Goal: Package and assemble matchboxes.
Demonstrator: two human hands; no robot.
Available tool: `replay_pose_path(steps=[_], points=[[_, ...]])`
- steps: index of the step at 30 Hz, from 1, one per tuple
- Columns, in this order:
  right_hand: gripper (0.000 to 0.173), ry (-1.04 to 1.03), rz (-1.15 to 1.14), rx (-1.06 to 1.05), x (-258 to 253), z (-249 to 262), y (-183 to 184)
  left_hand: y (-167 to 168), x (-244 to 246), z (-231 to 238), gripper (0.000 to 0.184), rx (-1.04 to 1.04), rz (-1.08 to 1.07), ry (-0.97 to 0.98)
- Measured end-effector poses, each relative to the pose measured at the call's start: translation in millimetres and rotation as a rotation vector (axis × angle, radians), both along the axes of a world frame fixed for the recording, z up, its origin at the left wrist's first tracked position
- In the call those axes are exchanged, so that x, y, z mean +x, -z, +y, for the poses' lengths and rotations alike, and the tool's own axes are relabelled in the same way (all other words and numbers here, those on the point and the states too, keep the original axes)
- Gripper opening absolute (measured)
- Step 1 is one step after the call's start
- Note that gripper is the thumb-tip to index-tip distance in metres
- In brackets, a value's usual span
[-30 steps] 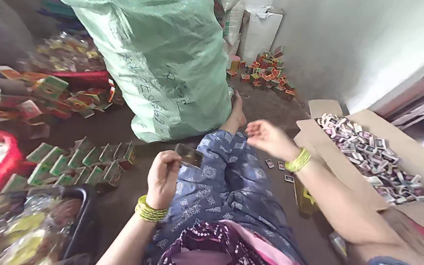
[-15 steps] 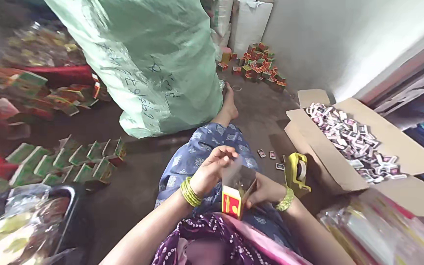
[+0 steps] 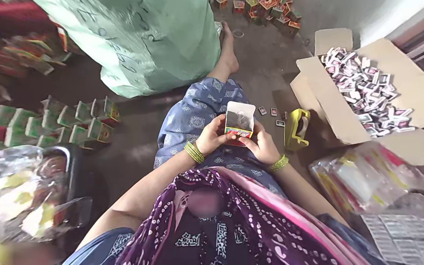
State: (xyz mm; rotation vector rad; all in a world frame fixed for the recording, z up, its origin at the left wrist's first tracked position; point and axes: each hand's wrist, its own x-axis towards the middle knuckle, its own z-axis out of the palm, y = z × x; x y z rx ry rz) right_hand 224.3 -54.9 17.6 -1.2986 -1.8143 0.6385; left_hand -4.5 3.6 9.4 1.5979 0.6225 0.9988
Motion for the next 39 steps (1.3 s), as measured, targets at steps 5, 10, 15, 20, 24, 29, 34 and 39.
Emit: replay_pose_path(steps=[5,10,15,20,24,29,34,39], points=[[0.088,0.007,-0.096,0.228,12.3,-9.4,3.1,7.7,5.1,-7.9,0.091,0.142,0.058,0.018],[0.077,-0.039,-0.153,0.251,18.2,-11.6,5.6,2.9,5.0,-10.6,0.079,0.225,0.128,0.083],[0.080,-0.055,-0.012,0.198,27.4,-9.9,5.4,3.7,3.7,-9.6,0.073,0.207,0.159,0.122],[0.046,0.470,-0.068,-0.156,78.8,31.4,15.7,4.3,3.7,-9.3,0.074,0.216,0.182,0.119],[0.049,0.520,-0.657,-0.588,134.2,73.8,55.7,4.1,4.6,-8.8,0.075,0.173,0.174,0.134],[0.052,0.493,-0.779,-0.622,147.4,77.1,91.9,2.3,2.3,-9.3,0.075,0.155,0.210,0.146],[0.037,0.582,-0.741,-0.730,129.6,64.4,82.3,1.9,4.1,-7.1,0.075,0.167,0.210,0.133],[0.033,0.480,-0.712,-0.729,124.7,42.6,73.2,1.3,3.6,-6.7,0.076,0.176,0.212,0.119]])
